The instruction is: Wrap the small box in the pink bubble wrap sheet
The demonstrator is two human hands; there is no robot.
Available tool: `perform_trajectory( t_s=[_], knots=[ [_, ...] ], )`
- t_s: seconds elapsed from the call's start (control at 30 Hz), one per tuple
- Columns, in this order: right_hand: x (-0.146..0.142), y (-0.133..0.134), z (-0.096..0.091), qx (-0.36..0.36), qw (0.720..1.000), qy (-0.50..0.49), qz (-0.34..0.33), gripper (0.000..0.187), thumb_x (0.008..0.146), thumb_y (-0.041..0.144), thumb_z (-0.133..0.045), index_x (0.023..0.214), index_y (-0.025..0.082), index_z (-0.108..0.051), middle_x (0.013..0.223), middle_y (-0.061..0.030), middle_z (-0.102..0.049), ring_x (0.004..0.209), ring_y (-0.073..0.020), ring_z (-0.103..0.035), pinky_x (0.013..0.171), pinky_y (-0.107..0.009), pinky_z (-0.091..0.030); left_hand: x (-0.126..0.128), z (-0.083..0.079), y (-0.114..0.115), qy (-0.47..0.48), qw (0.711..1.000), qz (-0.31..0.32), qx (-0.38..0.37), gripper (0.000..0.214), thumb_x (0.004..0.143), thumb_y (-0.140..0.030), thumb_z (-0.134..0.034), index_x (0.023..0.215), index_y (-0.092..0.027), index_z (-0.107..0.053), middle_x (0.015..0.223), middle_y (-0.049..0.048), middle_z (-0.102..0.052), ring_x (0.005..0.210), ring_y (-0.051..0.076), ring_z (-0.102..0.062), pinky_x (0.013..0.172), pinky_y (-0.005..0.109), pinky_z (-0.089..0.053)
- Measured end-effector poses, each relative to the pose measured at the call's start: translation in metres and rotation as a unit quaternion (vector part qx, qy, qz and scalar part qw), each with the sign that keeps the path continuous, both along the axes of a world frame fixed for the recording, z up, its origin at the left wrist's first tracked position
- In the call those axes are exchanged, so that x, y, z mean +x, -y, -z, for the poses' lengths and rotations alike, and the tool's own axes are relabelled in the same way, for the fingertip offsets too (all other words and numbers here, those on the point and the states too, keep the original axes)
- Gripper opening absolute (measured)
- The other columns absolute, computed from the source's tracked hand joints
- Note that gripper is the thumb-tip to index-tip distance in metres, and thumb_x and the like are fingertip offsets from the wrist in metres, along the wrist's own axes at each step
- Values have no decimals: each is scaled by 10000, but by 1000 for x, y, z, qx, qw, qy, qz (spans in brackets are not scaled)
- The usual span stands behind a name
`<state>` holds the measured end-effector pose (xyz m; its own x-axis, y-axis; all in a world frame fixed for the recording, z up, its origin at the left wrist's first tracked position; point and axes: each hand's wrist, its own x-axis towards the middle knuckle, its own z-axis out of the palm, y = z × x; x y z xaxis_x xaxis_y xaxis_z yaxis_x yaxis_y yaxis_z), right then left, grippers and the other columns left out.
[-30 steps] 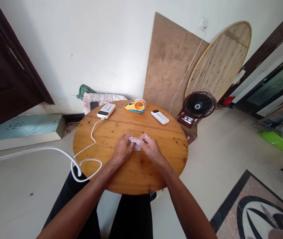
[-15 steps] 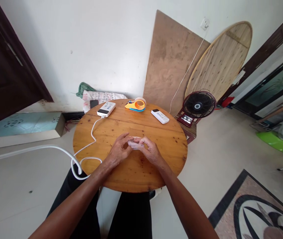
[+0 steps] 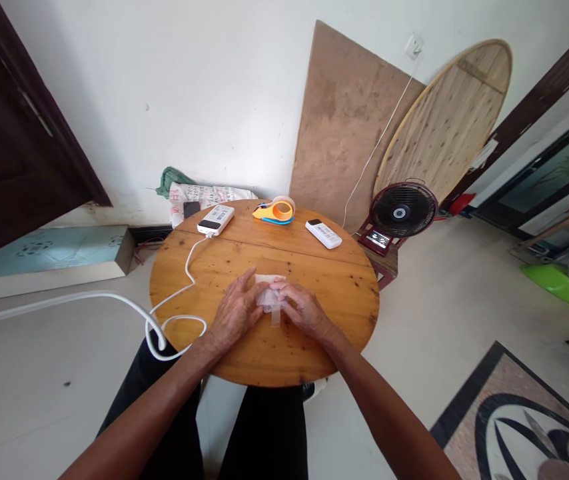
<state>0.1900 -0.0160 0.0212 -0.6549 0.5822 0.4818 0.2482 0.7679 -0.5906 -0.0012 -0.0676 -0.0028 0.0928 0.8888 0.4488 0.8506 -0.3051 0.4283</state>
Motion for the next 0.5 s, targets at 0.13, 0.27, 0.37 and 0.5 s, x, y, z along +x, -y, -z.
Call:
perform_trajectory(
  t_s=[0.13, 0.27, 0.37, 0.5],
  knots=[
    [0, -3, 5, -6, 1000, -28, -8, 123, 885, 179, -463, 833, 225, -566, 1181, -85, -651, 1207, -178, -542, 1023, -389, -438, 4, 2, -9, 19, 1000, 12, -19, 458, 705, -77, -580, 1146, -196, -553, 1462, 143, -365, 1294, 304, -435, 1057, 468, -398],
    [1, -5, 7, -42, 997, -61, -19, 116, 889, 181, -463, 826, 227, -549, 1149, -77, -667, 1210, -175, -543, 1033, -380, -431, 6, 8, -17, 60, 997, 39, -18, 409, 728, -73, -532, 1124, -174, -527, 1393, 151, -456, 1311, 273, -421, 1067, 450, -394],
    [1, -6, 7, -54, 995, -76, -23, 109, 886, 176, -465, 826, 221, -544, 1147, -91, -668, 1214, -180, -541, 1035, -384, -427, 6, 14, -20, 72, 996, 47, -5, 424, 711, -58, -535, 1122, -162, -514, 1382, 152, -465, 1345, 293, -365, 1098, 486, -339],
    [1, -7, 8, -33, 997, -65, -24, 120, 871, 157, -463, 809, 219, -544, 1155, -95, -665, 1213, -185, -541, 1030, -396, -429, 6, 19, -24, 111, 992, 59, -3, 417, 689, -71, -571, 1087, -181, -513, 1362, 124, -473, 1338, 306, -356, 1080, 494, -339]
  ],
)
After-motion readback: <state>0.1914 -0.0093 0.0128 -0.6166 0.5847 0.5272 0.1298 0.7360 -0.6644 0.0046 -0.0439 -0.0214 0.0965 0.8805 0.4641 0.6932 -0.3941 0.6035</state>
